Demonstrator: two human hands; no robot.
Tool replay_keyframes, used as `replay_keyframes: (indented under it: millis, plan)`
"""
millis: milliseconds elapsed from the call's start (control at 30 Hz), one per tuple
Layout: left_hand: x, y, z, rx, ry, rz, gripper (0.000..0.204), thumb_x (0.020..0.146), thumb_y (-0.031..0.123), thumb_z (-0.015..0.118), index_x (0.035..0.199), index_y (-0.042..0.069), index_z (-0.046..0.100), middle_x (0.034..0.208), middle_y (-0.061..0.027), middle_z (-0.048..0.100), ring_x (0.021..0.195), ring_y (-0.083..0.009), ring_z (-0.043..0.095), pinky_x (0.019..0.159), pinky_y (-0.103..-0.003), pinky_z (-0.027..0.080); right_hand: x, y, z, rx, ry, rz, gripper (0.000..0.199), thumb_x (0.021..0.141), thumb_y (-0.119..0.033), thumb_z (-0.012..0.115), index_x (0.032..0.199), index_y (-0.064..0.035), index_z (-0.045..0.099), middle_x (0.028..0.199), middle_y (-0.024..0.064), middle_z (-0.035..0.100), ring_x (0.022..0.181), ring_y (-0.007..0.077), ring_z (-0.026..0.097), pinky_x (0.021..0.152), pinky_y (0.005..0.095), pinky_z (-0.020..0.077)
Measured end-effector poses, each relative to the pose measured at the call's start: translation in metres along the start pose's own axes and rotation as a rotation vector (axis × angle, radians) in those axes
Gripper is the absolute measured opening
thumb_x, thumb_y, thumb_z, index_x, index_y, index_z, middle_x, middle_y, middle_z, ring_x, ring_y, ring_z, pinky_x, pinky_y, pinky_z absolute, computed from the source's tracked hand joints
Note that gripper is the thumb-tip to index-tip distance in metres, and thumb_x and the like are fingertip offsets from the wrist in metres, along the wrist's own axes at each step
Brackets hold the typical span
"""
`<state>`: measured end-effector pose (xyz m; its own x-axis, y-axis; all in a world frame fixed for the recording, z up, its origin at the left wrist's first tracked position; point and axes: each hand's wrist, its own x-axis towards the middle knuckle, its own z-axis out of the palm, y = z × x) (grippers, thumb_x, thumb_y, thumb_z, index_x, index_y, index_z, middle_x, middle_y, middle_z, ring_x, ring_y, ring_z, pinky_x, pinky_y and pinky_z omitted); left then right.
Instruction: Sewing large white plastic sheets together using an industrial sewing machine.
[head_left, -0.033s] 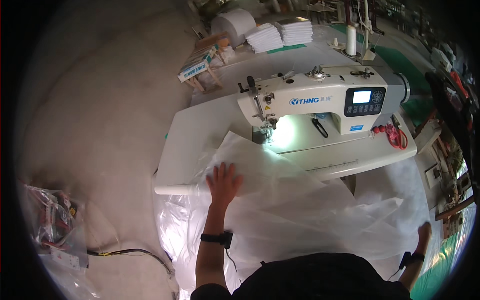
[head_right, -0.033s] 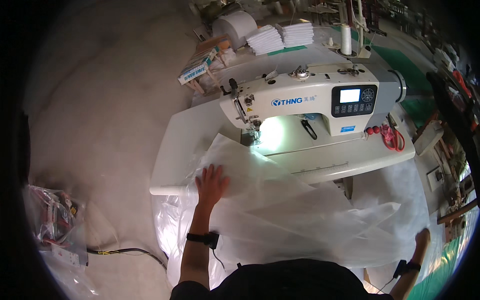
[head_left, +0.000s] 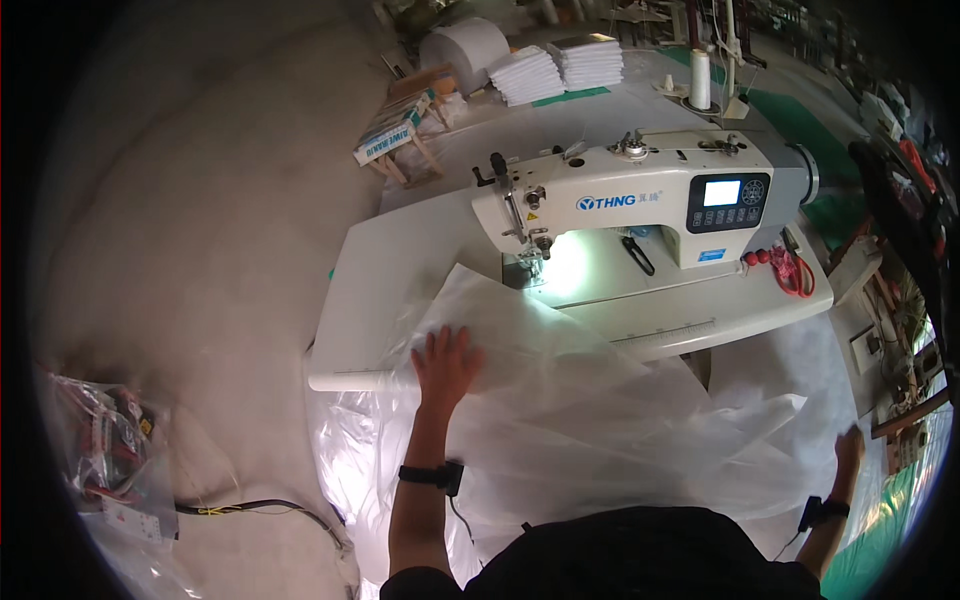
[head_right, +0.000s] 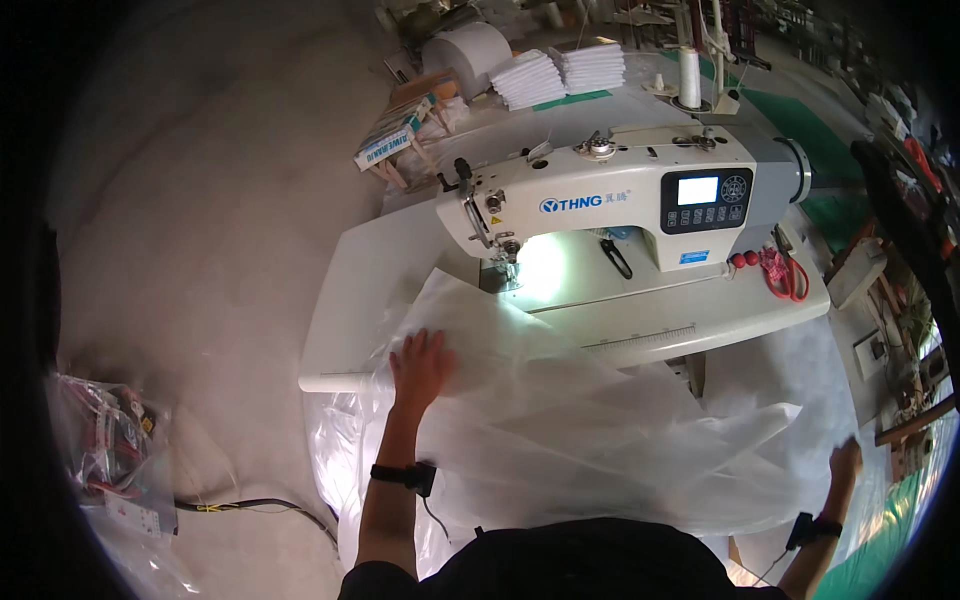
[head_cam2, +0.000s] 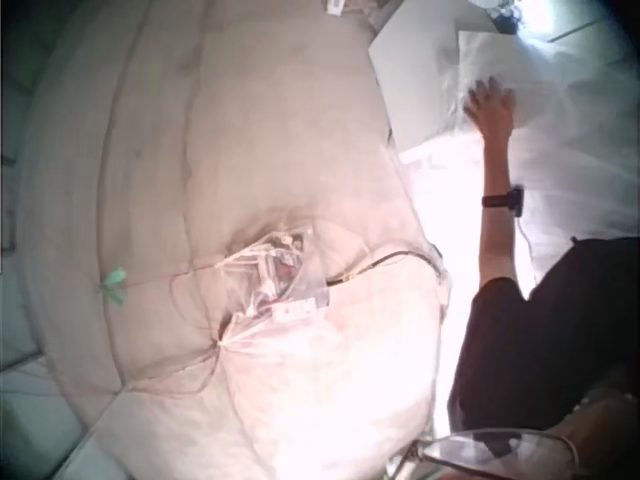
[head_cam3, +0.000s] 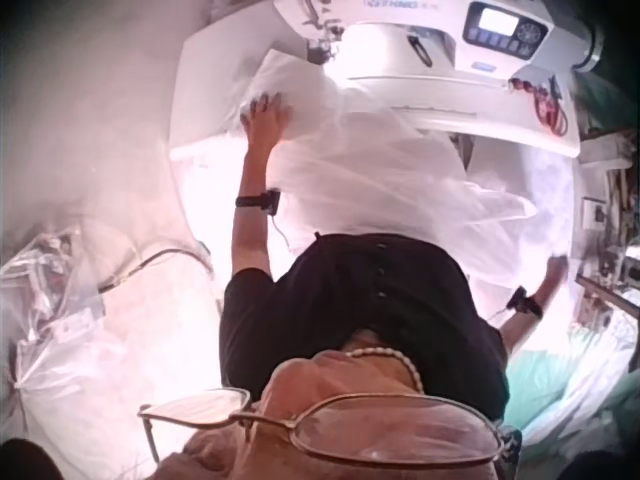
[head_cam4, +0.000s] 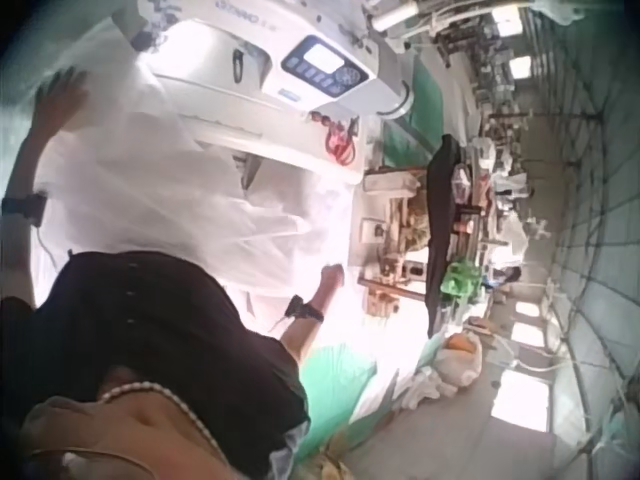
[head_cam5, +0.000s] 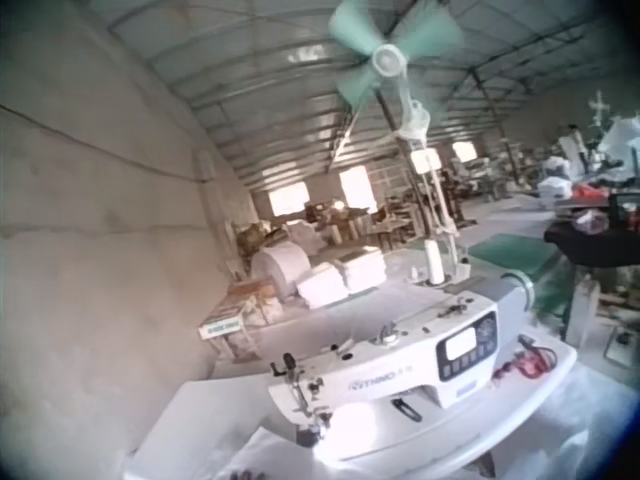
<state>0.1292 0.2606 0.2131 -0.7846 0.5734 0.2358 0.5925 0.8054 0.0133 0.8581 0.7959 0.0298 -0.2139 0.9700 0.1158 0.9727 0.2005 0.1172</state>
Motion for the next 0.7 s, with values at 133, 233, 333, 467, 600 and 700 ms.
replay_keyframes:
  millis: [133, 233, 333, 467, 600, 700]
  plan:
    - [0.040, -0.016, -0.005, -0.301, -0.114, 0.138, 0.049, 0.083, 0.027, 0.057, 0.126, 0.005, 0.047, 0.133, -0.0215, 0.042, 0.120, -0.0401, 0.041, 0.096, -0.052, 0.037, -0.012, -0.263, -0.221, 0.472, 0.317, -0.425, 0.039, 0.081, -0.010, 0.058, 0.118, -0.0002, 0.053, 0.113, 0.0204, 0.057, 0.102, 0.0369, 0.054, 0.090, 0.0424, 0.0428]
    - [0.059, -0.021, 0.002, -0.295, -0.050, 0.178, 0.050, 0.082, 0.022, 0.058, 0.126, 0.000, 0.044, 0.133, -0.0255, 0.039, 0.121, -0.0410, 0.040, 0.098, -0.044, 0.037, -0.053, -0.408, -0.297, 0.557, 0.370, -1.000, 0.029, 0.077, -0.007, 0.058, 0.106, -0.0008, 0.058, 0.109, 0.0167, 0.059, 0.100, 0.0332, 0.055, 0.085, 0.0412, 0.0452]
    - [0.087, -0.005, -0.001, -0.275, 0.113, 0.211, 0.051, 0.083, 0.021, 0.057, 0.128, 0.000, 0.042, 0.135, -0.0262, 0.037, 0.124, -0.0396, 0.038, 0.100, -0.044, 0.035, -0.097, -0.513, -0.314, 0.799, 0.259, -1.464, 0.026, 0.081, -0.014, 0.059, 0.104, -0.0043, 0.059, 0.107, 0.0111, 0.059, 0.106, 0.0291, 0.053, 0.092, 0.0416, 0.0400]
    - [0.108, -0.018, 0.035, -0.528, 0.078, 0.045, 0.049, 0.087, 0.025, 0.053, 0.129, 0.002, 0.042, 0.138, -0.0228, 0.035, 0.128, -0.0373, 0.034, 0.104, -0.047, 0.029, -0.141, -0.592, -0.314, 0.761, 0.203, -1.667, 0.033, 0.081, -0.024, 0.062, 0.107, -0.0048, 0.057, 0.114, 0.0102, 0.055, 0.116, 0.0273, 0.045, 0.096, 0.0399, 0.0356]
    - [0.101, 0.002, 0.039, -0.156, -0.011, -0.012, 0.048, 0.090, 0.032, 0.047, 0.130, 0.006, 0.043, 0.140, -0.0153, 0.035, 0.132, -0.0334, 0.029, 0.107, -0.051, 0.020, -0.145, -0.608, -0.291, 0.722, 0.261, -1.609, 0.032, 0.076, -0.025, 0.064, 0.100, -0.0054, 0.057, 0.102, 0.0073, 0.054, 0.105, 0.0240, 0.049, 0.087, 0.0365, 0.0388]
    - [0.091, 0.015, 0.032, -0.141, 0.070, 0.002, 0.048, 0.090, 0.036, 0.045, 0.131, 0.009, 0.044, 0.140, -0.0126, 0.036, 0.133, -0.0329, 0.027, 0.107, -0.053, 0.018, -0.136, -0.587, -0.271, 0.697, 0.245, -1.601, 0.028, 0.072, -0.022, 0.064, 0.094, -0.0060, 0.057, 0.091, 0.0052, 0.052, 0.093, 0.0211, 0.050, 0.079, 0.0348, 0.0400]
